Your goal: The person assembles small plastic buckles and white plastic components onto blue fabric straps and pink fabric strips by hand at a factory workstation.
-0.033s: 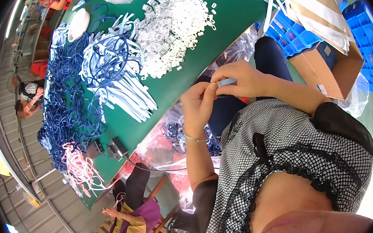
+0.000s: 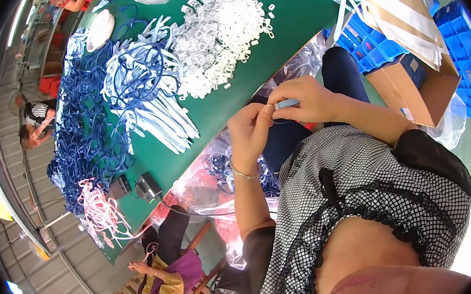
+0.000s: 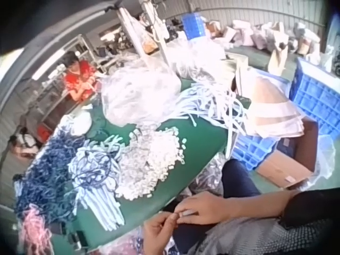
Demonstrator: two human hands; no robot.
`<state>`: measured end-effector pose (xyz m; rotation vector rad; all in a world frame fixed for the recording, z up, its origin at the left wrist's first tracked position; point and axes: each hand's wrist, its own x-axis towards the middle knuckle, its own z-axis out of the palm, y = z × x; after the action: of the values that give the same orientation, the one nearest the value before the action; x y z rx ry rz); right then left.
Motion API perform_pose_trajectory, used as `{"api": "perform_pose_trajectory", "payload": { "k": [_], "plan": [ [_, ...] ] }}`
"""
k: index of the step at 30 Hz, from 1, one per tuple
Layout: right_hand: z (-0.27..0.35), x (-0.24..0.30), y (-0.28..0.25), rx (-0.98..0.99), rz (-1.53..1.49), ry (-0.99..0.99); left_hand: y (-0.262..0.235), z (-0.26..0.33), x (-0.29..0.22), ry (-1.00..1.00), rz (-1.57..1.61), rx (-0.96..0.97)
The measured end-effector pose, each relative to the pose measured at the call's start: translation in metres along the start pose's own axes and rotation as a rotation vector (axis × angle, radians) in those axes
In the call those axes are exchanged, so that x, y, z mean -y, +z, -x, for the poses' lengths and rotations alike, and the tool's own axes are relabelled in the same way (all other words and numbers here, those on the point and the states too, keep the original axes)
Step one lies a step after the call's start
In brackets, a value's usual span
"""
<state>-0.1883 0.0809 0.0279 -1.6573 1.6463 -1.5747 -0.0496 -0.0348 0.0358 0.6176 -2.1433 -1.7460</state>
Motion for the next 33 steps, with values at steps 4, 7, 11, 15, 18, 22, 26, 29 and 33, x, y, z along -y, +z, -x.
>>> {"api": "perform_pose_trajectory", "payload": {
  "k": [4,7,11,15,18,22,26,29,33],
  "plan": [
    [-0.002,0.002,-0.005,0.024,-0.003,0.077,-0.014,-0.004,-0.006,0.007,-0.005,-0.054],
    [-0.003,-0.005,-0.007,-0.021,-0.05,0.111,-0.027,-0.014,-0.005,0.02,0.02,-0.156],
    [-0.002,-0.015,-0.006,0.021,-0.211,0.389,-0.064,-0.058,0.004,0.366,-0.711,-0.471],
    [0.003,-0.028,0.002,-0.044,-0.258,0.295,-0.079,-0.089,0.009,0.311,-1.319,-0.472],
    [0.006,-0.023,-0.004,0.003,-0.296,0.437,-0.079,-0.094,0.003,0.187,-1.432,-0.415],
    [0.008,-0.023,-0.007,-0.022,-0.341,0.398,-0.095,-0.096,0.011,0.334,-1.273,-0.42],
    [0.009,-0.021,-0.008,-0.025,-0.356,0.416,-0.105,-0.081,0.015,0.503,-0.94,-0.483],
    [0.008,-0.02,-0.006,-0.064,-0.429,0.433,-0.086,-0.055,0.01,0.039,0.11,-0.465],
    [-0.004,-0.002,-0.002,-0.215,-0.591,0.488,-0.022,-0.012,-0.001,-0.022,0.543,-0.352]
  ]
}}
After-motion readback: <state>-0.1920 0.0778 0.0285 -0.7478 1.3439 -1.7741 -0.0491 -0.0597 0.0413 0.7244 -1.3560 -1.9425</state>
